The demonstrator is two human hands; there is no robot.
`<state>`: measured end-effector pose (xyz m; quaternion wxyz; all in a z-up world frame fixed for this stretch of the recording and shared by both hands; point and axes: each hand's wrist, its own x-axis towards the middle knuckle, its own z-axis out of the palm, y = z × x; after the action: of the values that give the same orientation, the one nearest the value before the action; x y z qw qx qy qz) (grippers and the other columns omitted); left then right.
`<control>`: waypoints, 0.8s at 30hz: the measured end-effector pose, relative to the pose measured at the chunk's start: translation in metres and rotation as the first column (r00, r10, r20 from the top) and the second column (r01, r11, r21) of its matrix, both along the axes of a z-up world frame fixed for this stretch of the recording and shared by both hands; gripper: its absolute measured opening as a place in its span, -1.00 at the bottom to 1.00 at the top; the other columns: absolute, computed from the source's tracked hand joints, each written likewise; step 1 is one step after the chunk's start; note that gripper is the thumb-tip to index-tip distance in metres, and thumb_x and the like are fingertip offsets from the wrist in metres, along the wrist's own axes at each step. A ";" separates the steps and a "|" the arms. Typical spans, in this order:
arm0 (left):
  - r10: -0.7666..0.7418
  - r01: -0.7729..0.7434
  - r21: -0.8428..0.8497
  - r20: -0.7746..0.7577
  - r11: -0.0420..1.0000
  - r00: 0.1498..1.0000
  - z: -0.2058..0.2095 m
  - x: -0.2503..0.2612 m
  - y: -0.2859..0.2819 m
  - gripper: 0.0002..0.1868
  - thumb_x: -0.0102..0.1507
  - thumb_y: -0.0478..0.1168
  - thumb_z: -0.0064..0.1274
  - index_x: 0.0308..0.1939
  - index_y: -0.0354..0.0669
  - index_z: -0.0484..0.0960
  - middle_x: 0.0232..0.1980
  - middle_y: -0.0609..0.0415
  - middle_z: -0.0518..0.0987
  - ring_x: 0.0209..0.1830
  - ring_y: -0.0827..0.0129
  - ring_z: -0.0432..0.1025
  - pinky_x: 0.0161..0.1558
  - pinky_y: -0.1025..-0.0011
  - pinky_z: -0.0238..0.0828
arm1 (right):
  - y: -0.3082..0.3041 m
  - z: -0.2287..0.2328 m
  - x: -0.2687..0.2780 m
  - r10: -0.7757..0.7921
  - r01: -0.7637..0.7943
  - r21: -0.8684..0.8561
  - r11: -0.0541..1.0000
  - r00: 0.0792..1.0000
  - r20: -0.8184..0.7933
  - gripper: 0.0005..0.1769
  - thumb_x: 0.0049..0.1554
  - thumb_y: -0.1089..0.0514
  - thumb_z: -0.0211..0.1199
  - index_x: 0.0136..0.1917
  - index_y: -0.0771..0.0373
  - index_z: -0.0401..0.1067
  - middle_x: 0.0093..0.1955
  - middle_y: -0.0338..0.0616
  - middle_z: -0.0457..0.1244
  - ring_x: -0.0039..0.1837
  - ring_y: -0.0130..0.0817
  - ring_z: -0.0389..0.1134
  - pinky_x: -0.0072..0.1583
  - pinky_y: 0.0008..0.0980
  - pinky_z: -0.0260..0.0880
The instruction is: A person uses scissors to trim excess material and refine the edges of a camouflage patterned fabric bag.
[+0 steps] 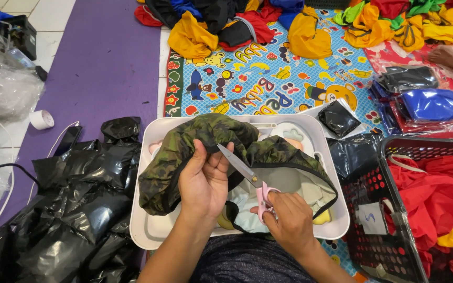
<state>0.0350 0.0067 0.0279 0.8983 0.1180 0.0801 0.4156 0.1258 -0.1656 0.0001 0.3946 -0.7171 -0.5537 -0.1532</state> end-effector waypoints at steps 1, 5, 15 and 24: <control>0.001 -0.001 0.001 0.002 1.000 1.000 -0.001 0.000 0.000 -0.70 0.44 -0.15 -0.06 -0.07 -0.37 0.62 -0.16 -0.03 0.72 -0.16 0.30 0.64 0.26 0.22 0.51 | 0.000 -0.001 0.000 0.001 -0.001 0.001 1.000 1.000 0.002 -0.70 -0.15 0.21 0.47 -0.15 0.26 0.45 -0.30 -0.26 0.31 -0.33 -0.31 0.17 -0.18 -0.34 0.19; 0.009 -0.009 0.009 -0.006 1.000 1.000 -0.002 0.001 0.000 -0.71 0.45 -0.17 -0.08 0.01 -0.37 0.61 -0.09 -0.08 0.70 -0.07 0.23 0.62 0.25 0.24 0.52 | -0.001 -0.007 0.001 0.017 -0.013 0.050 0.999 0.997 -0.073 -0.71 -0.20 0.26 0.46 -0.18 0.27 0.45 -0.34 -0.30 0.32 -0.34 -0.36 0.19 -0.17 -0.39 0.21; 0.089 -0.088 0.052 -0.019 0.995 0.996 0.007 0.001 -0.004 -0.71 0.45 -0.19 -0.08 -0.03 -0.43 0.58 -0.16 -0.01 0.69 -0.23 0.35 0.61 0.26 0.18 0.52 | -0.013 -0.025 0.008 -0.003 0.006 0.016 1.000 0.981 -0.194 -0.50 -0.24 0.15 0.60 -0.10 0.29 0.40 -0.26 -0.22 0.33 -0.21 -0.30 0.23 -0.10 -0.36 0.26; 0.104 -0.100 0.068 -0.051 0.993 0.993 0.007 0.002 -0.007 -0.63 0.44 -0.15 -0.06 0.07 -0.49 0.55 -0.11 -0.09 0.69 -0.14 0.31 0.61 0.21 0.27 0.52 | -0.001 -0.016 0.000 0.035 -0.034 0.020 0.999 0.996 -0.084 -0.58 -0.22 0.17 0.51 -0.11 0.29 0.43 -0.32 -0.29 0.33 -0.29 -0.30 0.25 -0.07 -0.33 0.26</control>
<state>0.0365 -0.0008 0.0350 0.8691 0.1541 0.0968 0.4600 0.1260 -0.1665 -0.0164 0.4269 -0.7096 -0.5473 -0.1209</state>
